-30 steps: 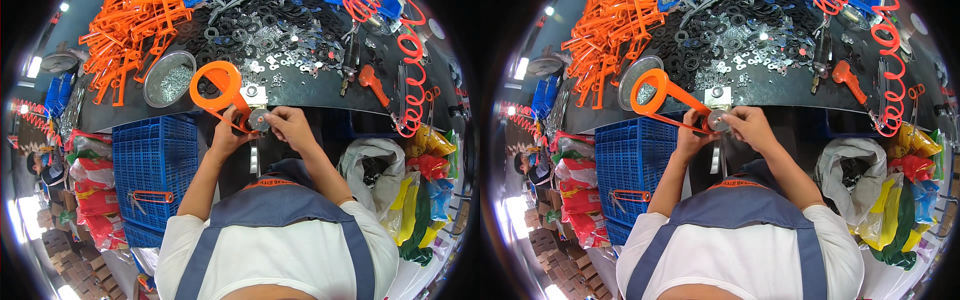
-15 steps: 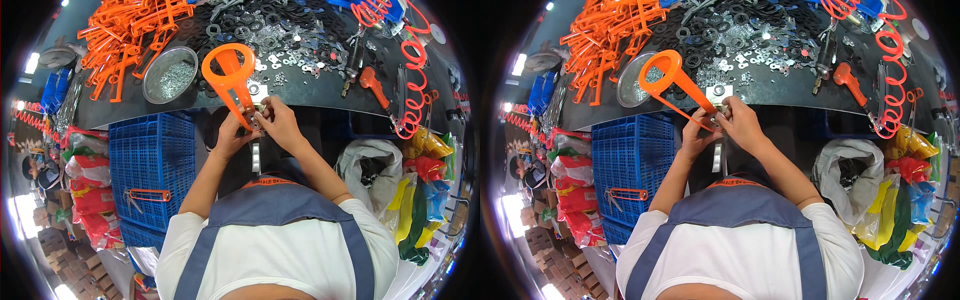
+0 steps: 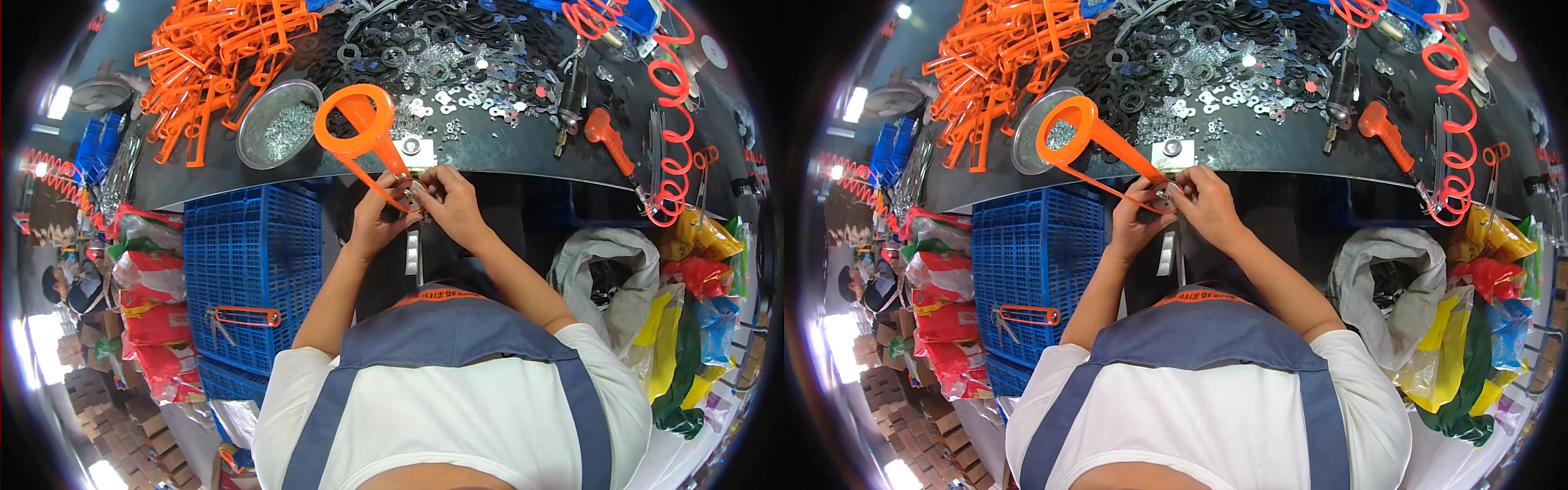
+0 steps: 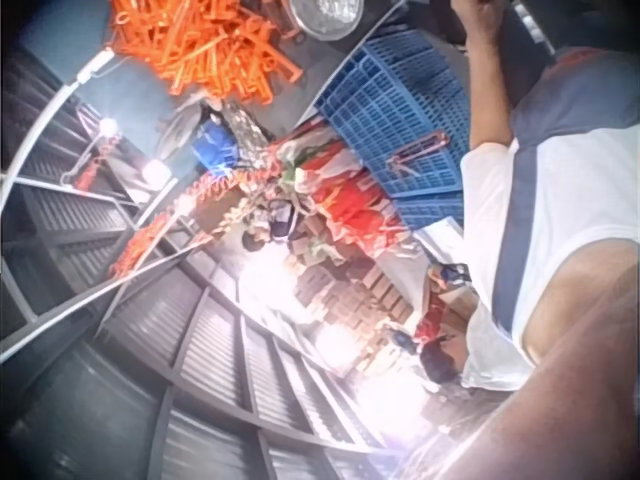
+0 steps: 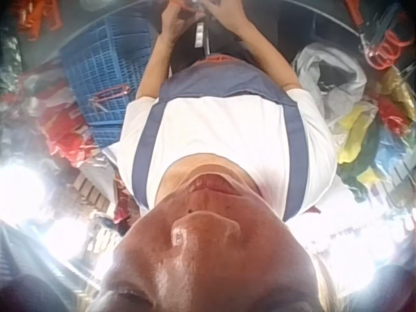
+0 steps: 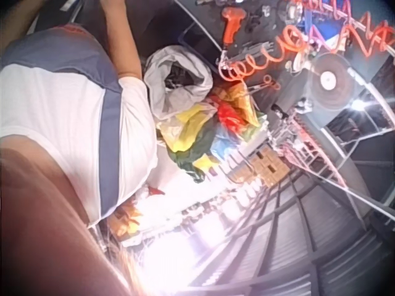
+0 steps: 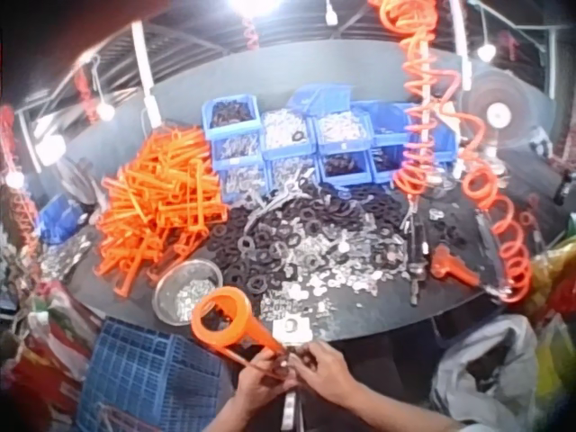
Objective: The person assembles small metal plates and plastic frames with screws and washers on a workshop bench, using a powered screwdriver.
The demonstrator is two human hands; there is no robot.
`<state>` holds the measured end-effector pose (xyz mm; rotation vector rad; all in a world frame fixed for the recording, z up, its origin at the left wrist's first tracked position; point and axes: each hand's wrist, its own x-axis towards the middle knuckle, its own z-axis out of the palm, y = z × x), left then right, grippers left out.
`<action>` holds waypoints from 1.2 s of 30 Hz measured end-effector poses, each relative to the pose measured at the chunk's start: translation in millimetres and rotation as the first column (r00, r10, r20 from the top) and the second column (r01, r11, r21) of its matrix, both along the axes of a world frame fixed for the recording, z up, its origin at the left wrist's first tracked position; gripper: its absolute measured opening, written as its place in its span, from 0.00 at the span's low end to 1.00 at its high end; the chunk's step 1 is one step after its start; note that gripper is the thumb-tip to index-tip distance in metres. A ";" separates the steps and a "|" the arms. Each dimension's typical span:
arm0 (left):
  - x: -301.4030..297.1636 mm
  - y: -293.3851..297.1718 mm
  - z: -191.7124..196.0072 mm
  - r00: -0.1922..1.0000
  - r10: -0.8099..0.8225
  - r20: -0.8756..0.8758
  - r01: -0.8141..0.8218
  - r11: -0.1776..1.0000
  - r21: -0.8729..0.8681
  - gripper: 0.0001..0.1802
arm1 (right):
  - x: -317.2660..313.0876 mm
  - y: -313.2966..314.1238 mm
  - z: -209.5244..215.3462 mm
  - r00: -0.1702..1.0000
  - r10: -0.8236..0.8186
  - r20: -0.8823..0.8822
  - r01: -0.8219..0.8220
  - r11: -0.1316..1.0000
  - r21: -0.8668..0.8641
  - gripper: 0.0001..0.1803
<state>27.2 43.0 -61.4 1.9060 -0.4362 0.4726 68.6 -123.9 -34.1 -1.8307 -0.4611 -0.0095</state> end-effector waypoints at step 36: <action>142.4 210.6 40.9 0.801 -0.114 -0.588 -0.527 0.331 -0.783 0.08 | 78.9 -279.7 61.0 0.898 -0.421 -0.125 0.398 0.900 -0.177 0.30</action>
